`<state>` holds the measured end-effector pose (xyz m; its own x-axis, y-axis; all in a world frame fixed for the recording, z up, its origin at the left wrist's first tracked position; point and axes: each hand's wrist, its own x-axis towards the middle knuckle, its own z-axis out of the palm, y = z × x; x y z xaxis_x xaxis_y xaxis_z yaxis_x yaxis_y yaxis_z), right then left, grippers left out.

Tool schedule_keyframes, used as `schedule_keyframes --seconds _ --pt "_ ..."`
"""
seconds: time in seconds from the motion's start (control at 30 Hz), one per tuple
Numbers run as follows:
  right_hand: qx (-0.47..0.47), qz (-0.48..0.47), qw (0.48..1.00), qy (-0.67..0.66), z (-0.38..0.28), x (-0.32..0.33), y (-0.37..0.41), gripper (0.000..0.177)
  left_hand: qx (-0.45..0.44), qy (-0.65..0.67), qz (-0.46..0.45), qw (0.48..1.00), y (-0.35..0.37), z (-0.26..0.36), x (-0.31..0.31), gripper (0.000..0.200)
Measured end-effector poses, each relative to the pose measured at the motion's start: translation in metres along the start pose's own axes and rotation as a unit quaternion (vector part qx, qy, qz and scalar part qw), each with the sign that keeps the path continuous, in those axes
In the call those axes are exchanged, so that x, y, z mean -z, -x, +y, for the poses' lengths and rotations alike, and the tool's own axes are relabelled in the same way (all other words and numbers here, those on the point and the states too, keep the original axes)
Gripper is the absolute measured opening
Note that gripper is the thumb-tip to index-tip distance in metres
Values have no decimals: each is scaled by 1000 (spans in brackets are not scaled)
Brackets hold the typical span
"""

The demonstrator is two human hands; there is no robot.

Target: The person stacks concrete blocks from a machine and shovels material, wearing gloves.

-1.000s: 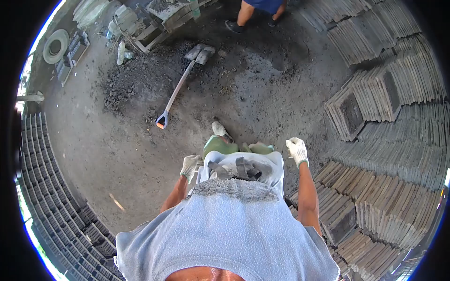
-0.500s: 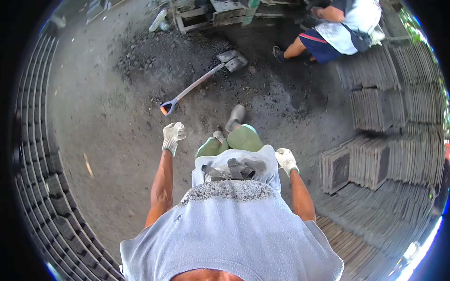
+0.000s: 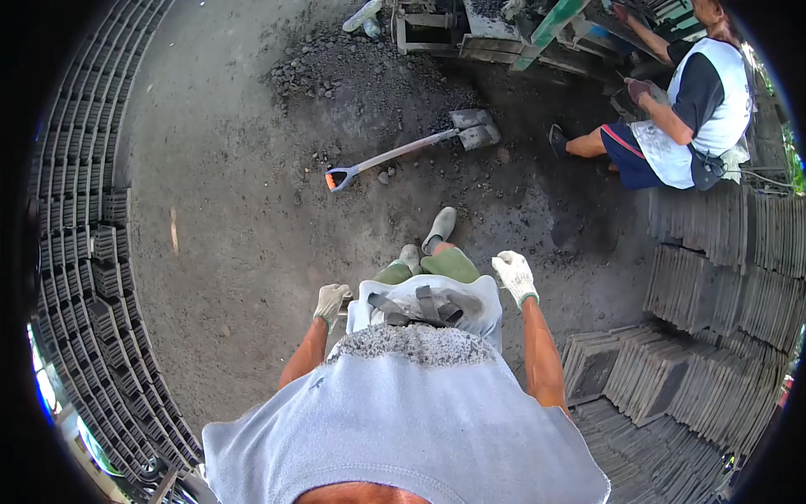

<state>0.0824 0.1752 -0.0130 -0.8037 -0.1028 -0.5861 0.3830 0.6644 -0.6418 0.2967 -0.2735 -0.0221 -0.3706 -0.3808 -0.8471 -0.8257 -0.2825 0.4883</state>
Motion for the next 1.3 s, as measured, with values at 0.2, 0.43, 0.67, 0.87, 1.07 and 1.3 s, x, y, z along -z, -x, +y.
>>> schedule_keyframes --seconds 0.2,0.43,0.67,0.87,1.07,1.3 --pt "-85 -7 995 -47 -20 37 -26 32 -45 7 -42 998 -25 108 -64 19" --pt "-6 -60 996 60 5 24 -85 36 -57 32 -1 998 -15 168 -59 20" --pt "-36 -19 998 -57 -118 27 -139 31 5 -8 -10 1000 -71 148 -3 20" --pt "-54 -34 998 -3 -185 -36 -145 33 -71 40 -10 997 -145 217 67 23" --pt "-34 -61 987 143 -204 -63 -144 38 -105 54 10 993 -177 278 117 24" --pt "-73 -73 995 0 -249 -75 -163 34 -45 91 43 994 -149 244 127 19"
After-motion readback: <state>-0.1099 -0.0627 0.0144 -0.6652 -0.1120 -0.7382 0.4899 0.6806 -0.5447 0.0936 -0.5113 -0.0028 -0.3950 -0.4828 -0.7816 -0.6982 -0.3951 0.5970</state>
